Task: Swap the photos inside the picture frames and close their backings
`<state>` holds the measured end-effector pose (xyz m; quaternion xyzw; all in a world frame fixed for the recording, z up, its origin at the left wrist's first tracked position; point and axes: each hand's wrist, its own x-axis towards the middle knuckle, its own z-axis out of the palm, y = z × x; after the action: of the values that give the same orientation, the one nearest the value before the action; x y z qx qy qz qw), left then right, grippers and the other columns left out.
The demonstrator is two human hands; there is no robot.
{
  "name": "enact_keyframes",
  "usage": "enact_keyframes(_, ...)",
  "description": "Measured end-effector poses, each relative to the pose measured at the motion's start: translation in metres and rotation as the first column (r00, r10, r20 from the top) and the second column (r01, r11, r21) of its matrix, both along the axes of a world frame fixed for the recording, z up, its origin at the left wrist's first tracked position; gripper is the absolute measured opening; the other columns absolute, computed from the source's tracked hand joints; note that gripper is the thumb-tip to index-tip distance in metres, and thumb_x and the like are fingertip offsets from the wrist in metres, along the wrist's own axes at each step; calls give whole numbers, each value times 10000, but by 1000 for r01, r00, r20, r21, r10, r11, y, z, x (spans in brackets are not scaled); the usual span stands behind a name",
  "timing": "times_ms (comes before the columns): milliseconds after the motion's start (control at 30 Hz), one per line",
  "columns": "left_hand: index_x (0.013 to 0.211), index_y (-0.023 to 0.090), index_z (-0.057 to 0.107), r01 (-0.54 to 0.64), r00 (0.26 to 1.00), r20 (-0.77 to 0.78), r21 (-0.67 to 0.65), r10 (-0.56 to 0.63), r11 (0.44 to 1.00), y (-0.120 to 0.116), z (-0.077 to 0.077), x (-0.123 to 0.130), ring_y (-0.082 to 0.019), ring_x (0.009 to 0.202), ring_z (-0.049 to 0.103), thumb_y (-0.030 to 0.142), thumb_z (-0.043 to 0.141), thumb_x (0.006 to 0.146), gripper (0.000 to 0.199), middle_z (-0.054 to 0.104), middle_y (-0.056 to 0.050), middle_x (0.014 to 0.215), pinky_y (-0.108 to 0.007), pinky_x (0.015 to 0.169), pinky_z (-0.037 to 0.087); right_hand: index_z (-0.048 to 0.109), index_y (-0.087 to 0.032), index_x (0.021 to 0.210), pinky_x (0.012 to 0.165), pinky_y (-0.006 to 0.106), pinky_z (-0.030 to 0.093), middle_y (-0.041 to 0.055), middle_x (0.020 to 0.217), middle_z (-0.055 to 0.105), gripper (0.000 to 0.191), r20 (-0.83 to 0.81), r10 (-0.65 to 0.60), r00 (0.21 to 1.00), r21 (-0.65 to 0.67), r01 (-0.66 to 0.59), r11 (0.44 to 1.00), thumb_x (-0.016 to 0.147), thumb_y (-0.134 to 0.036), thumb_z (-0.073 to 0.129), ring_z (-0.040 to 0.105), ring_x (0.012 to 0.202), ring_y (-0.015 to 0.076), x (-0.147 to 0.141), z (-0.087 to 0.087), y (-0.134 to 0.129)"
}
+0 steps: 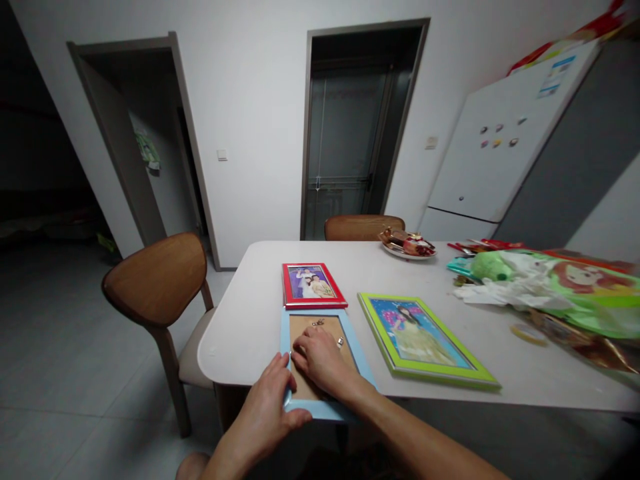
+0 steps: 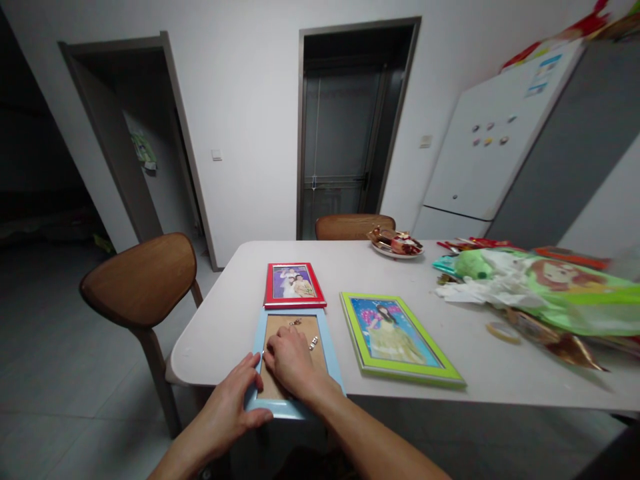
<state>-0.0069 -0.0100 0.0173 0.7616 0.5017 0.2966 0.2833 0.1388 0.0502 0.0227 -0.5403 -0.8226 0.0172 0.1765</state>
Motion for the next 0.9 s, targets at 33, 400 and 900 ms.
enact_keyframes(33,751,202,552,-2,1000,-4,1,2,1000,0,0,0,-260,1226,271,177,699,519,276,385,-124,1294,-425,987,233,645,-190,792,710,295,343,71,800,576,213,-2,2,1000,7,-2,1000,762,-310,471,494,816,194,-1,-1,1)
enact_keyframes(400,709,196,552,-23,999,-49,-38,21,999,-1,10,3,-266,1218,286,150,703,505,258,376,-128,1300,-397,974,253,632,-171,888,800,276,368,75,941,590,220,-275,174,946,-108,-210,972,731,-244,496,510,899,168,33,12,-2)
enact_keyframes(900,705,193,549,-21,999,-48,-37,20,999,-2,11,2,-269,1215,291,156,706,507,255,373,-140,1300,-395,968,264,596,-195,975,854,314,351,94,1123,486,383,-294,75,953,-200,-138,970,617,-330,622,455,1005,213,52,11,-32)
